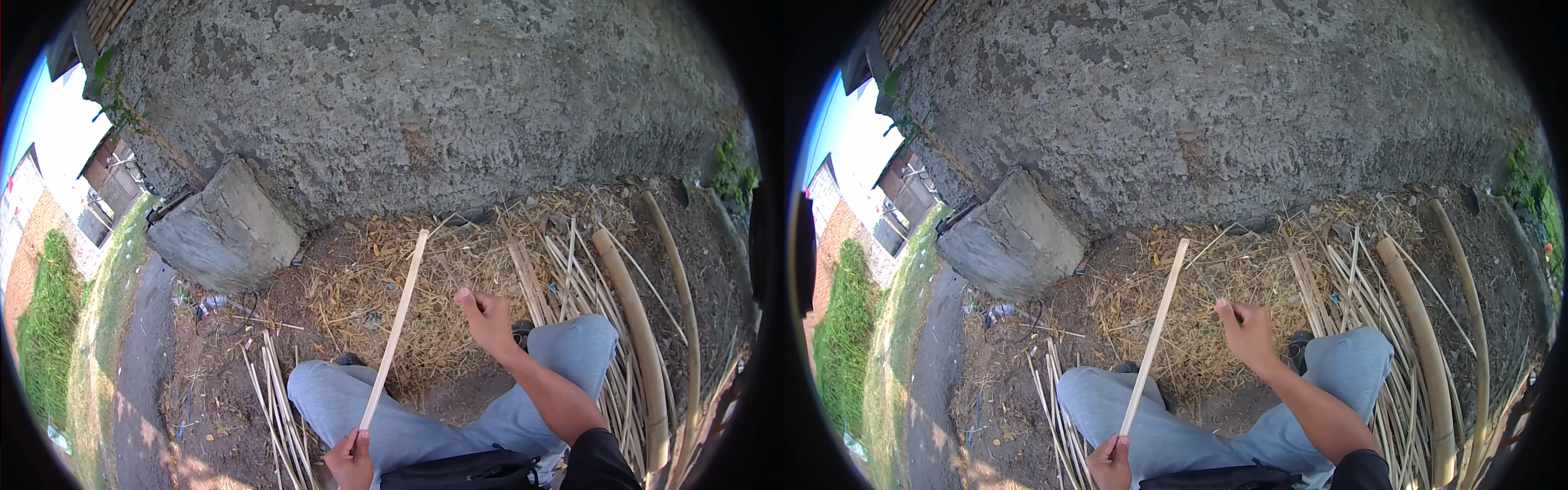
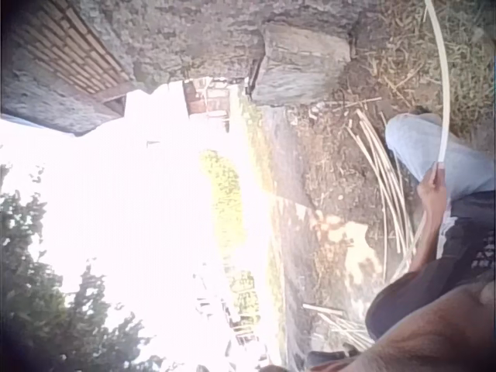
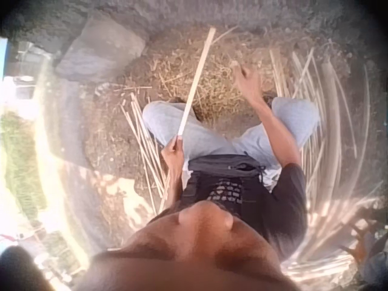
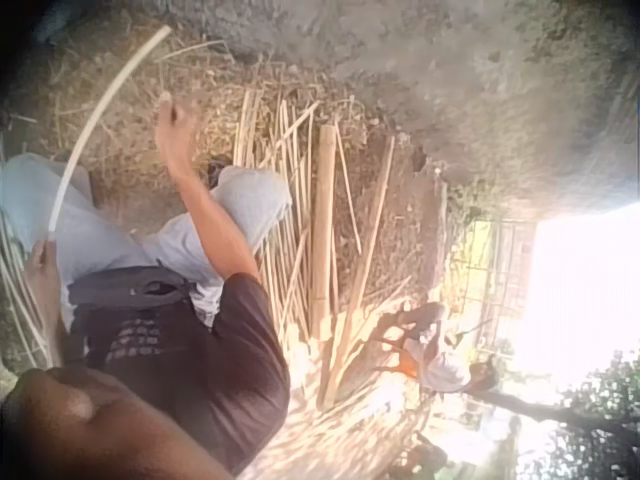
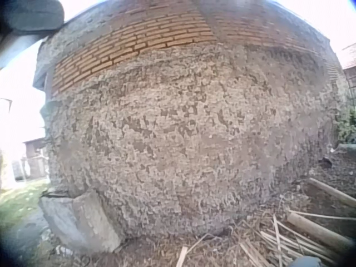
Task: The person scrapes, whittles, and trims bamboo strips using a knife and splits them by hand.
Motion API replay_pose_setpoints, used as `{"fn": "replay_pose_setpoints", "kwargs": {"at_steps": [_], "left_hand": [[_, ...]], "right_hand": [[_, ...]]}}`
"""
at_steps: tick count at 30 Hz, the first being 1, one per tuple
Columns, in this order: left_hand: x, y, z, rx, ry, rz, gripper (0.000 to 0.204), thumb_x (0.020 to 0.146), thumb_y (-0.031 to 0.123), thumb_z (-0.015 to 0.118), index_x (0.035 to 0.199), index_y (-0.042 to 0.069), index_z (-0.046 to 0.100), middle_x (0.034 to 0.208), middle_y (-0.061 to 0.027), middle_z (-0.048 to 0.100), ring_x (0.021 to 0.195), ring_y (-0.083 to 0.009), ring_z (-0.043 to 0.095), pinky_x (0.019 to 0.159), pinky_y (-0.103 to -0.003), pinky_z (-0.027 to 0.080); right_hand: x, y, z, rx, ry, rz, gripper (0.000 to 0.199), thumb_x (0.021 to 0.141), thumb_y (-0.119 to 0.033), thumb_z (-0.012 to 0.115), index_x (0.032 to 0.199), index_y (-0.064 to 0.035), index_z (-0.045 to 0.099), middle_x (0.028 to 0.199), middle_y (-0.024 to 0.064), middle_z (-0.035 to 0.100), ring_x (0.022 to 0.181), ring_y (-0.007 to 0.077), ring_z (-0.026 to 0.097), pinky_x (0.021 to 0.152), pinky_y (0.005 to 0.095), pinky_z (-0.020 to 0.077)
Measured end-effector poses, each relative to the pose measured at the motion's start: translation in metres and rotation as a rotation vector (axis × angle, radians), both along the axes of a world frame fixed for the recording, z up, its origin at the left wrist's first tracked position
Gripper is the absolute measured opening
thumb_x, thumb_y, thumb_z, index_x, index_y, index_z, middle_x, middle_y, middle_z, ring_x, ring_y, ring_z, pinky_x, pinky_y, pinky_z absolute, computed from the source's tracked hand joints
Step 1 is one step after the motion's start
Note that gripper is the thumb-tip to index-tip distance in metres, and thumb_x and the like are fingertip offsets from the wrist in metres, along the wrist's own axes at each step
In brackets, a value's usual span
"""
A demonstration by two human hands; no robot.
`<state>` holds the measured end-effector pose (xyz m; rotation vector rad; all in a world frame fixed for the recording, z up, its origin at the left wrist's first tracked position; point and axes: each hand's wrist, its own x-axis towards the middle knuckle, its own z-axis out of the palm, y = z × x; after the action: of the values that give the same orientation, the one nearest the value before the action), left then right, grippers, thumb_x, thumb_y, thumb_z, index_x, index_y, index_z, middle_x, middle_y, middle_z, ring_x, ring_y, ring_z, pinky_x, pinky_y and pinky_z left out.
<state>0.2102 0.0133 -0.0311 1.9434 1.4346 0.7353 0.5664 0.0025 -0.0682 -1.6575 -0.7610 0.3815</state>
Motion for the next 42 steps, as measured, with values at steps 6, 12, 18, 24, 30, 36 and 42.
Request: {"fn": "replay_pose_setpoints", "kwargs": {"at_steps": [6,12,18,24,30,36,42], "left_hand": [[0.02,0.012,-0.017,0.033,-0.063,-0.026,0.024,0.097,0.02,0.064,0.103,-0.002,0.071,0.067,-0.0019,0.059,0.057,-0.0111,0.055,0.052,-0.028,0.043],[0.046,0.014,-0.001,-0.165,-0.186,-0.081,0.029,0.098,0.02,0.062,0.086,-0.005,0.07,0.065,-0.0005,0.059,0.06,-0.0054,0.049,0.055,-0.024,0.038],[0.044,0.015,-0.012,-0.304,-0.289,-0.06,0.03,0.1,0.021,0.059,0.09,-0.005,0.071,0.064,0.0001,0.057,0.058,-0.0045,0.046,0.052,-0.024,0.035],[0.04,0.019,-0.003,-0.656,-0.421,-0.075,0.029,0.101,0.022,0.058,0.098,-0.004,0.072,0.062,0.0015,0.053,0.055,-0.004,0.044,0.049,-0.021,0.032],[0.012,0.013,-0.027,-0.855,-0.44,-0.138,0.025,0.1,0.027,0.06,0.103,0.003,0.069,0.064,0.003,0.052,0.05,-0.0058,0.045,0.044,-0.022,0.033],[-0.011,0.012,-0.042,-0.868,-0.415,-0.161,0.029,0.102,0.031,0.056,0.104,0.004,0.066,0.063,0.0063,0.047,0.047,-0.0019,0.038,0.041,-0.018,0.026],[-0.038,0.013,-0.04,-0.812,-0.34,-0.26,0.03,0.102,0.031,0.057,0.102,0.002,0.066,0.062,0.0075,0.047,0.048,-0.0011,0.038,0.042,-0.018,0.025]], "right_hand": [[-0.049,-0.012,0.042,0.096,-0.744,0.017,0.026,0.091,-0.031,0.068,0.082,-0.006,0.067,0.061,0.0081,0.063,0.049,0.0252,0.062,0.041,0.0369,0.0441],[-0.064,-0.015,0.023,-0.019,-0.609,0.262,0.027,0.088,-0.032,0.071,0.091,-0.0051,0.072,0.067,0.0077,0.065,0.052,0.0247,0.063,0.045,0.0375,0.0475],[-0.086,-0.02,0.018,0.118,-0.654,0.315,0.032,0.089,-0.041,0.069,0.086,-0.0088,0.071,0.066,0.0054,0.067,0.046,0.0236,0.061,0.039,0.0367,0.0435],[-0.087,-0.022,0.027,0.175,-0.83,0.259,0.031,0.086,-0.04,0.073,0.087,-0.0087,0.072,0.062,0.0035,0.064,0.042,0.0201,0.057,0.035,0.0336,0.0401],[-0.057,-0.007,0.036,0.17,-0.747,0.071,0.025,0.082,-0.032,0.078,0.08,-0.0075,0.072,0.055,0.0023,0.059,0.041,0.0183,0.055,0.036,0.0332,0.038],[-0.044,-0.006,0.041,0.147,-0.744,0.013,0.026,0.087,-0.033,0.073,0.079,-0.0091,0.072,0.058,0.0029,0.064,0.043,0.0197,0.058,0.035,0.0342,0.0401],[-0.025,-0.003,0.043,0.153,-0.74,-0.041,0.021,0.086,-0.028,0.074,0.078,-0.0082,0.072,0.059,0.0055,0.062,0.042,0.0201,0.057,0.037,0.0342,0.0383]]}}
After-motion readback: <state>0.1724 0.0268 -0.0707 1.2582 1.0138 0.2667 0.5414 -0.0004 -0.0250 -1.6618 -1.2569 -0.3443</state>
